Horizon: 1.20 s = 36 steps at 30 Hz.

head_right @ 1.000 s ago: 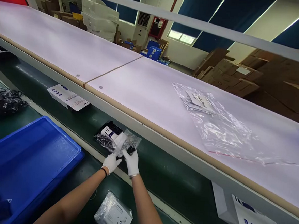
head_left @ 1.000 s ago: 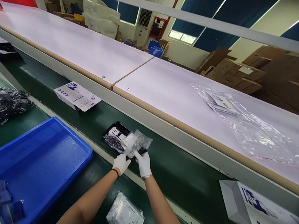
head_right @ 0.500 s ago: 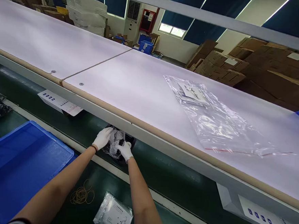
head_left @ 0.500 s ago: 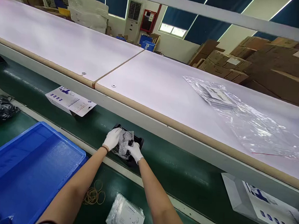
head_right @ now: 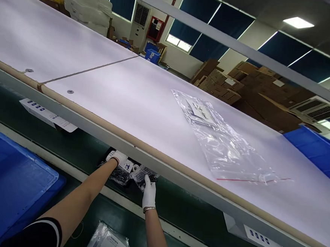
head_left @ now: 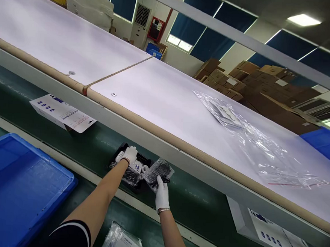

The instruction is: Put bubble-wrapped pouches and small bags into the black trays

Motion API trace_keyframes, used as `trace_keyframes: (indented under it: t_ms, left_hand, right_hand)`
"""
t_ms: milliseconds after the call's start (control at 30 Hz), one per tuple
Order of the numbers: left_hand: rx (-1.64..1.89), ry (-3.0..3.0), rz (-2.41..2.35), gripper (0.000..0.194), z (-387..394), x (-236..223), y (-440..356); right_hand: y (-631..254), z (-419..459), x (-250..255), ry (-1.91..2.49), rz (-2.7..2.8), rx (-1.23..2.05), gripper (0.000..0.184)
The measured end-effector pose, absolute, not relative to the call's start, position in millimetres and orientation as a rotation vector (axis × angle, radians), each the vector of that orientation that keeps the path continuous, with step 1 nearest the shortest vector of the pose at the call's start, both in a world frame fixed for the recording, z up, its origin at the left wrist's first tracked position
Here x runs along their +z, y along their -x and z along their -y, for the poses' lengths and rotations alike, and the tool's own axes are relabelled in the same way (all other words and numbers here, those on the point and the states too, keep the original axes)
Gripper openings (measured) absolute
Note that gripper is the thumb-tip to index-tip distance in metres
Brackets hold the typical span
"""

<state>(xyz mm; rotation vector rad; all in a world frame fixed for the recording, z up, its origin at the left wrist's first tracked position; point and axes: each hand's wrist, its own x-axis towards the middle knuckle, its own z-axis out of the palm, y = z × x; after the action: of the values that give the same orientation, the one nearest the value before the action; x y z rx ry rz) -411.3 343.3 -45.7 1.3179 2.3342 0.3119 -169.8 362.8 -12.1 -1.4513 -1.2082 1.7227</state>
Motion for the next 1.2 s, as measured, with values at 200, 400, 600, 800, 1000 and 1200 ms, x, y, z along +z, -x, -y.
trace_keyframes:
  t_ms: [200, 400, 600, 800, 1000, 1200]
  left_hand:
    - [0.286, -1.374, -2.346, 0.042, -358, -57, 383]
    - [0.262, -1.411, -2.352, 0.041, -372, -59, 356]
    - [0.307, -1.458, -2.386, 0.033, -360, -64, 333]
    - [0.477, -1.487, -2.376, 0.026, -350, -66, 319]
    - [0.777, -1.373, -2.456, 0.034, -313, -38, 307]
    - [1.261, -1.152, -2.404, 0.037, -188, -20, 254]
  right_hand:
    - [171, -418, 4, 1.467, 1.77, 1.36, 0.06]
    - [200, -459, 41, 1.374, 2.596, 0.714, 0.039]
    - [239, -452, 28, 1.156, 3.124, 0.336, 0.042]
    - [255, -438, -17, 1.102, 3.234, 0.278, 0.057]
    - [227, -446, -50, 1.235, 3.17, 0.366, 0.072]
    - [211, -469, -68, 1.367, 3.142, 0.377, 0.088]
